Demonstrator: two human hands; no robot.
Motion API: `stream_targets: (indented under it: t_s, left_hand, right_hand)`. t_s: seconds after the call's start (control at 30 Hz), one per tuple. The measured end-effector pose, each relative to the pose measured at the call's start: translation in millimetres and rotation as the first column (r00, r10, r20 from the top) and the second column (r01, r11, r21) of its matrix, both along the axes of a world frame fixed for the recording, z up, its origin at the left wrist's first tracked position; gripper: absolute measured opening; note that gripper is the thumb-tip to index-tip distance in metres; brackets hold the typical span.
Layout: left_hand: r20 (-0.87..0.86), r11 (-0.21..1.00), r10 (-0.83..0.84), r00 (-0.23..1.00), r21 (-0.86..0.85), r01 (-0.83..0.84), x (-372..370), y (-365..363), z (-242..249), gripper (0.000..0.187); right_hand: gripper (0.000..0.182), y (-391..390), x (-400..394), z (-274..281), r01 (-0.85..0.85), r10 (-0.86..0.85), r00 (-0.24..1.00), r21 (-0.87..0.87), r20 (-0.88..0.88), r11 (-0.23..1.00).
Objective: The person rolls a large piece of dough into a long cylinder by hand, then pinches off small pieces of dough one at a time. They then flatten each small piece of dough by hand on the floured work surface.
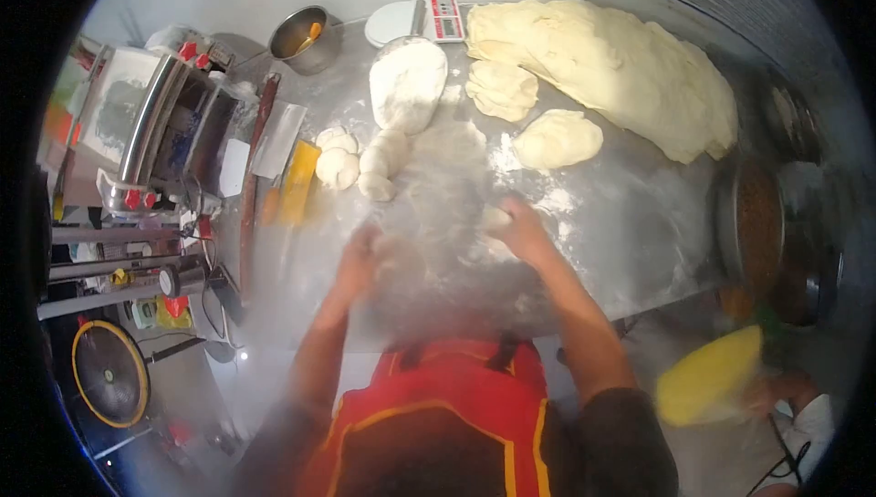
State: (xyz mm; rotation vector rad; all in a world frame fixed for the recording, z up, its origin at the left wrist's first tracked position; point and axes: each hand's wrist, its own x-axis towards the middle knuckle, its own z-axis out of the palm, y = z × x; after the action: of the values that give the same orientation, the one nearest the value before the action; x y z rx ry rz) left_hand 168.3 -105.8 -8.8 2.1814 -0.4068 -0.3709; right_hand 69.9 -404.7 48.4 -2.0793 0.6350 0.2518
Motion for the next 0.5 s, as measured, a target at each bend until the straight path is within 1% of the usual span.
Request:
stream_targets:
  t_s: [0.03, 0.07, 0.1, 0.13, 0.17, 0.2, 0.23, 0.27, 0.3, 0.33, 0.4, 0.47, 0.5]
  left_hand:
    - [-0.143, 0.998, 0.005, 0.99, -0.061, -0.014, 24, 4, 4, 0.03]
    - [-0.134, 0.988, 0.143, 0.981, 0.08, -0.133, 40, 1, 26, 0.032]
    - [0.023, 0.981, 0.191, 0.981, -0.031, -0.19, 52, 4, 28, 0.034]
    - [0.173, 0.962, 0.254, 0.952, -0.151, -0.229, 62, 8, 30, 0.035]
    - [0.36, 0.979, 0.2, 0.911, -0.036, -0.201, 71, 17, 36, 0.036]
    - [0.528, 0.977, 0.123, 0.84, 0.083, -0.195, 75, 23, 45, 0.037]
    - [0.464, 0.978, 0.136, 0.875, 0.078, -0.194, 69, 22, 64, 0.036]
    - [0.397, 0.978, 0.155, 0.905, 0.07, -0.198, 56, 20, 87, 0.034]
    - [0.348, 0.975, 0.182, 0.92, 0.06, -0.216, 43, 25, 85, 0.033]
    - [0.299, 0.97, 0.211, 0.931, 0.052, -0.236, 31, 30, 82, 0.031]
    - [0.233, 0.964, 0.257, 0.938, 0.009, -0.266, 11, 37, 48, 0.027]
    - [0.149, 0.965, 0.263, 0.953, -0.05, -0.259, 0, 33, 32, 0.024]
    - [0.145, 0.975, 0.217, 0.965, -0.09, -0.205, -1, 27, 32, 0.024]
  right_hand:
    - [0.048, 11, 17, -7, 0.017, -0.026, 0.996, 0.108, 0.088, 0.994]
    - [0.053, 14, 30, -14, 0.021, -0.059, 0.982, 0.21, 0.177, 0.977]
    - [0.056, 10, 40, -12, 0.045, -0.073, 0.96, 0.108, 0.27, 0.993]
    - [0.06, 6, 50, -9, 0.076, -0.074, 0.929, 0.009, 0.364, 0.997]
    - [0.064, -1, 60, -8, 0.114, -0.063, 0.889, -0.086, 0.453, 0.99]
    - [0.067, -25, 65, -21, 0.24, -0.127, 0.899, -0.229, 0.418, 0.943]
    - [0.07, -61, 67, -38, 0.348, -0.194, 0.899, -0.371, 0.393, 0.861]
    - [0.072, -98, 71, -44, 0.375, -0.221, 0.902, -0.418, 0.372, 0.827]
    - [0.074, -130, 73, -48, 0.396, -0.246, 0.904, -0.465, 0.35, 0.792]
    - [0.074, -154, 75, -55, 0.344, -0.188, 0.929, -0.554, 0.319, 0.758]
    - [0.075, -189, 81, -63, 0.236, -0.083, 0.966, -0.709, 0.244, 0.664]
    - [0.075, -194, 90, -49, 0.135, -0.117, 0.991, -0.588, 0.068, 0.798]
    - [0.075, -191, 91, -41, 0.092, -0.124, 0.992, -0.509, -0.029, 0.856]
